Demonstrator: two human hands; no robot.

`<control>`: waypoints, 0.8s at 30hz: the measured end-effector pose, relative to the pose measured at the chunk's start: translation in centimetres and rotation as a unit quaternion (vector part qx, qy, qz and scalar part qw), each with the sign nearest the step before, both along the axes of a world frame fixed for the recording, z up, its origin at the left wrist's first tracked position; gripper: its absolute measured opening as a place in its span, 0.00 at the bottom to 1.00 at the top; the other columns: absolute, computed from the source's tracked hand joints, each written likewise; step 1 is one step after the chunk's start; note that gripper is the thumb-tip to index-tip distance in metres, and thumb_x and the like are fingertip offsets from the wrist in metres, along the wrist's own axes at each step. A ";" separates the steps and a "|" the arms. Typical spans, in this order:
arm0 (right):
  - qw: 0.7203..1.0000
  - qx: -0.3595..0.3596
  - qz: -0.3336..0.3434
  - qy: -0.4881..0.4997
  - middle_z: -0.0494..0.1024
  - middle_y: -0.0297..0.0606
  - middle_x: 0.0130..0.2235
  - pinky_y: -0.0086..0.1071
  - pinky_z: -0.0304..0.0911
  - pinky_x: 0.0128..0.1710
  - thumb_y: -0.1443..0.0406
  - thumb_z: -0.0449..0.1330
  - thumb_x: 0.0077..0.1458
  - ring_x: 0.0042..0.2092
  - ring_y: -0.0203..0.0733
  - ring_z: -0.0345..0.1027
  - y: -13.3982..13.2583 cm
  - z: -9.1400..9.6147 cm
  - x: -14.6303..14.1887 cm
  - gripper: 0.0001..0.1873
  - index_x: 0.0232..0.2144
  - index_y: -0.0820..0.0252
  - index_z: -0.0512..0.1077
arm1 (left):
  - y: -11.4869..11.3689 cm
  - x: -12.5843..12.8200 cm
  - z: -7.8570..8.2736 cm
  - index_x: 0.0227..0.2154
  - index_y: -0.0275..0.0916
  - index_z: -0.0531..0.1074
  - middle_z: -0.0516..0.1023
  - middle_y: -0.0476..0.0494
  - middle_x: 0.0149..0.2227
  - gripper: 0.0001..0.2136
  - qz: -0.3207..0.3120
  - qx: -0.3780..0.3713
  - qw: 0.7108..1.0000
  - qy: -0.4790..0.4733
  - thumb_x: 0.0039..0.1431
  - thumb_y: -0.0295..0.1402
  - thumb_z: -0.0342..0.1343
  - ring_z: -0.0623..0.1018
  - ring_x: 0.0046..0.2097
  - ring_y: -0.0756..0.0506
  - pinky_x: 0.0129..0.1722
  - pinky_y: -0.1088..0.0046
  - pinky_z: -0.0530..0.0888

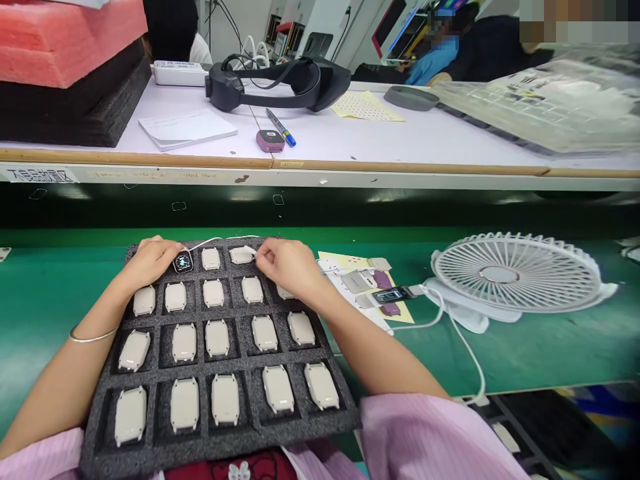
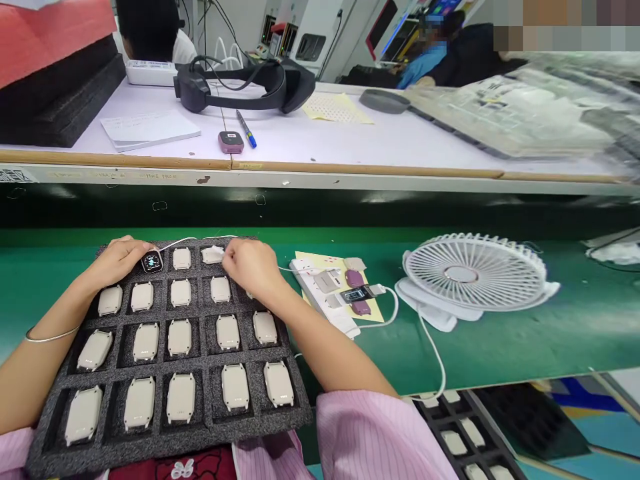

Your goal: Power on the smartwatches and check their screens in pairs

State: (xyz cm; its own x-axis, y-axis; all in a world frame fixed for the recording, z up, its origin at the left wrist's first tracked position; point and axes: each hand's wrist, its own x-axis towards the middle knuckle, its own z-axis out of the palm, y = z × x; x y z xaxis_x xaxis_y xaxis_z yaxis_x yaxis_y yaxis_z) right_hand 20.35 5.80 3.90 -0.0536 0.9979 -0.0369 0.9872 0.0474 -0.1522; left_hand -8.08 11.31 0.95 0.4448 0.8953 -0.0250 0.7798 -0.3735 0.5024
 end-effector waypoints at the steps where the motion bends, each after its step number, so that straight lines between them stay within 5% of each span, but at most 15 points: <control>1: 1.000 -0.022 0.014 0.004 0.83 0.40 0.36 0.35 0.52 0.33 0.67 0.54 0.60 0.38 0.47 0.75 0.1 0.0 -0.6 0.12 0.34 0.58 0.78 | 0.0 0.0 -0.1 0.35 0.43 0.80 0.85 0.44 0.44 0.29 -0.002 0.004 1.000 -0.001 0.67 0.49 0.34 0.74 0.43 0.39 0.50 0.60 0.67; 11: 0.990 -0.095 0.084 -0.066 0.84 0.45 0.39 0.34 0.52 0.30 0.65 0.53 0.62 0.40 0.50 0.77 1.0 0.0 -3.8 0.13 0.35 0.58 0.78 | -0.1 0.0 -0.6 0.36 0.42 0.80 0.84 0.44 0.38 0.26 -0.001 0.020 1.000 -0.015 0.68 0.46 0.36 0.74 0.42 0.40 0.51 0.61 0.66; 17: 0.992 -0.075 0.104 -0.010 0.84 0.40 0.39 0.32 0.56 0.34 0.66 0.52 0.62 0.41 0.47 0.77 0.8 2.0 -0.4 0.13 0.33 0.57 0.77 | -0.1 0.1 -0.7 0.38 0.43 0.81 0.84 0.45 0.39 0.25 0.001 0.015 1.000 -0.011 0.66 0.45 0.38 0.75 0.43 0.39 0.52 0.62 0.66; 24: 0.988 -0.084 0.129 0.000 0.83 0.40 0.50 0.34 0.59 0.45 0.72 0.51 0.62 0.50 0.47 0.75 4.1 0.4 1.9 0.18 0.45 0.55 0.78 | 1.1 0.2 1.6 0.36 0.45 0.81 0.85 0.46 0.40 0.20 -0.005 -0.055 0.998 0.041 0.63 0.47 0.45 0.79 0.46 0.36 0.53 0.59 0.65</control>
